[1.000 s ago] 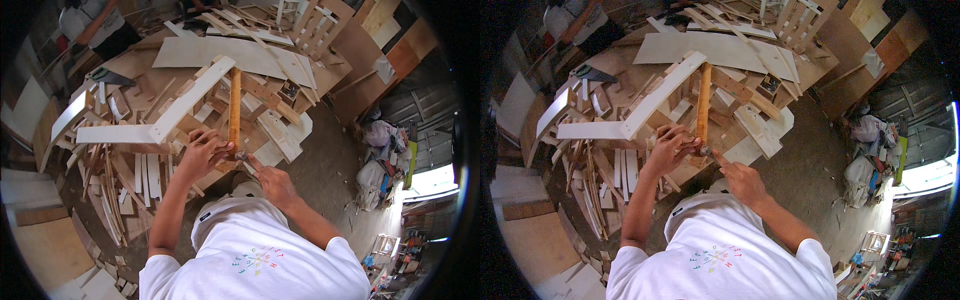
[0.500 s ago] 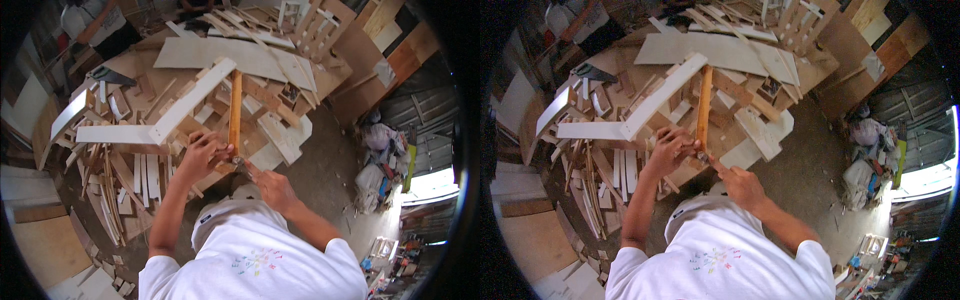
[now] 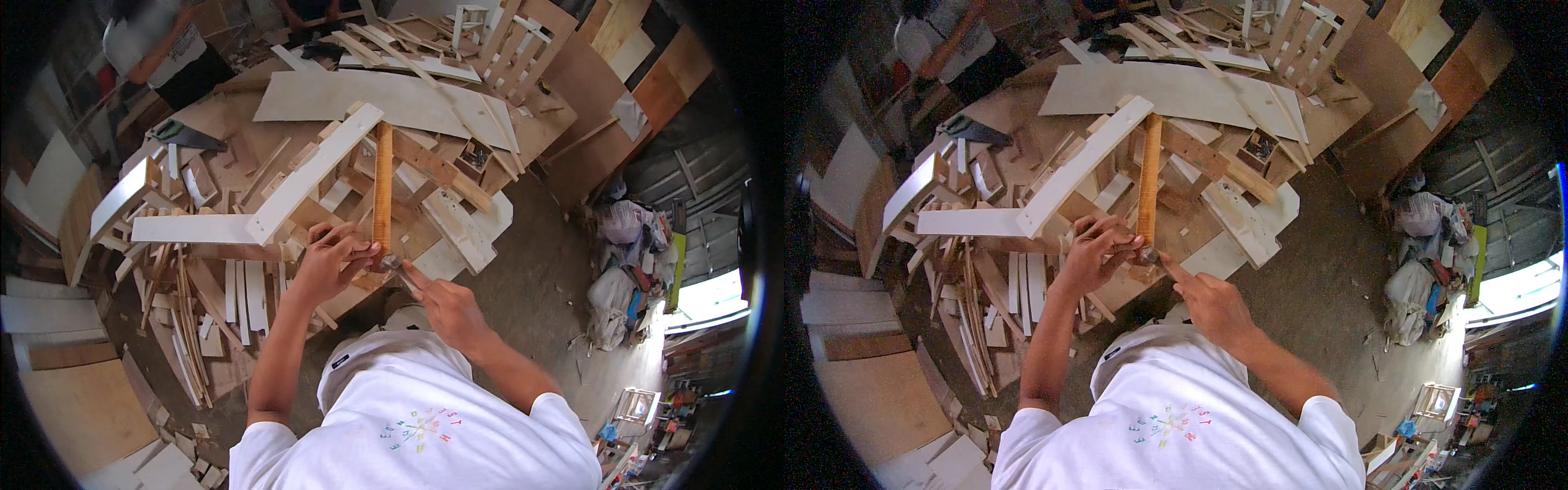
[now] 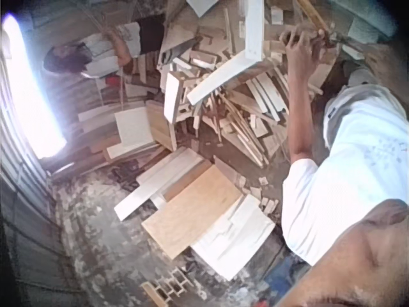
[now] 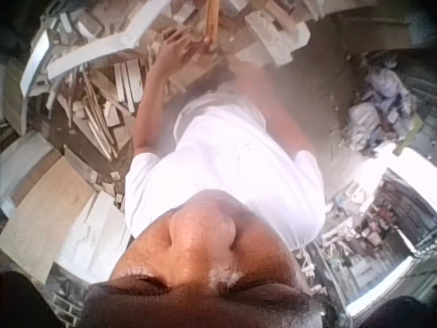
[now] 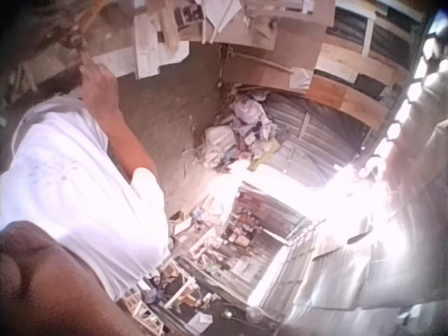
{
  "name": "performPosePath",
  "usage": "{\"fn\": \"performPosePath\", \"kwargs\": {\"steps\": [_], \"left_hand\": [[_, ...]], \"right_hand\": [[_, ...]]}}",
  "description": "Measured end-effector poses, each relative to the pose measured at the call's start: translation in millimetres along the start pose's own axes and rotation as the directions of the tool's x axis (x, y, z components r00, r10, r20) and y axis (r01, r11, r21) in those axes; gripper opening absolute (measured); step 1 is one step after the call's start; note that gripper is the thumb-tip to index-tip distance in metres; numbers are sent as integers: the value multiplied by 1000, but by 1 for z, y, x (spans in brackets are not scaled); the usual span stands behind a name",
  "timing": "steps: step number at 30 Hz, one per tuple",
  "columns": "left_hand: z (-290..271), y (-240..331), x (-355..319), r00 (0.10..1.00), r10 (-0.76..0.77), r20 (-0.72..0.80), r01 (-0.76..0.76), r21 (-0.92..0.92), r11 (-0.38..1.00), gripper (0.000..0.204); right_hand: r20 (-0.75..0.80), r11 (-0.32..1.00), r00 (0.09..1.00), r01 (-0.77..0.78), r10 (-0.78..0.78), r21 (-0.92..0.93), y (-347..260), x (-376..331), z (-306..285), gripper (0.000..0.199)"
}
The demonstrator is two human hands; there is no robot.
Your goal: The person assembles a small wooden chair by aligning wooden slats and hammering nails into the joints.
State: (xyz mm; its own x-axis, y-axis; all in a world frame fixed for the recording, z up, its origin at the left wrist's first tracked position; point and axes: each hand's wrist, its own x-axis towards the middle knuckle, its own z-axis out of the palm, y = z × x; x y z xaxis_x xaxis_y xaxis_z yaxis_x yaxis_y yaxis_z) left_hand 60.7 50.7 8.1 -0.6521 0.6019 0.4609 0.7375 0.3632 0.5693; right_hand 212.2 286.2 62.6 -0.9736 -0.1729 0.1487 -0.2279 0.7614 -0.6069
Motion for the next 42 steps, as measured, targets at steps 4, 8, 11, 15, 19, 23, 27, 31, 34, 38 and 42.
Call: {"fn": "performPosePath", "kwargs": {"steps": [4,8,11,15,19,23,27,31,34,38,42], "left_hand": [[-2,6,3,999,-49,-11,49,-30,998,27],[0,2,-2,999,-36,-39,36,2,999,23],[2,11,3,994,-66,-86,66,-6,998,20],[12,12,8,968,-108,-229,109,-8,994,20],[16,25,17,915,-203,-348,223,19,975,23],[26,47,23,902,-200,-383,245,73,967,29],[44,86,24,932,-185,-313,234,124,964,33],[66,114,41,953,-172,-250,196,74,978,29],[87,118,72,961,-196,-195,200,3,980,28],[122,101,123,931,-283,-231,284,-31,958,25],[199,89,169,881,-468,-62,429,-309,849,22]], "right_hand": [[-126,999,991,42,-41,9,1,-3,0,68],[-226,998,973,57,-52,16,5,0,2,68],[-117,999,993,-31,33,22,9,-3,6,52],[-83,922,967,-203,242,328,12,-7,13,49],[-129,723,897,-248,422,645,19,14,33,52],[-70,493,875,-202,479,846,33,20,63,46],[43,373,858,-267,512,888,52,16,61,40],[50,262,829,-232,557,937,81,20,49,36],[74,190,779,-243,623,951,114,11,41,33],[154,119,685,-333,712,935,168,-7,16,24],[147,260,635,-502,758,825,247,1,-22,25]]}}
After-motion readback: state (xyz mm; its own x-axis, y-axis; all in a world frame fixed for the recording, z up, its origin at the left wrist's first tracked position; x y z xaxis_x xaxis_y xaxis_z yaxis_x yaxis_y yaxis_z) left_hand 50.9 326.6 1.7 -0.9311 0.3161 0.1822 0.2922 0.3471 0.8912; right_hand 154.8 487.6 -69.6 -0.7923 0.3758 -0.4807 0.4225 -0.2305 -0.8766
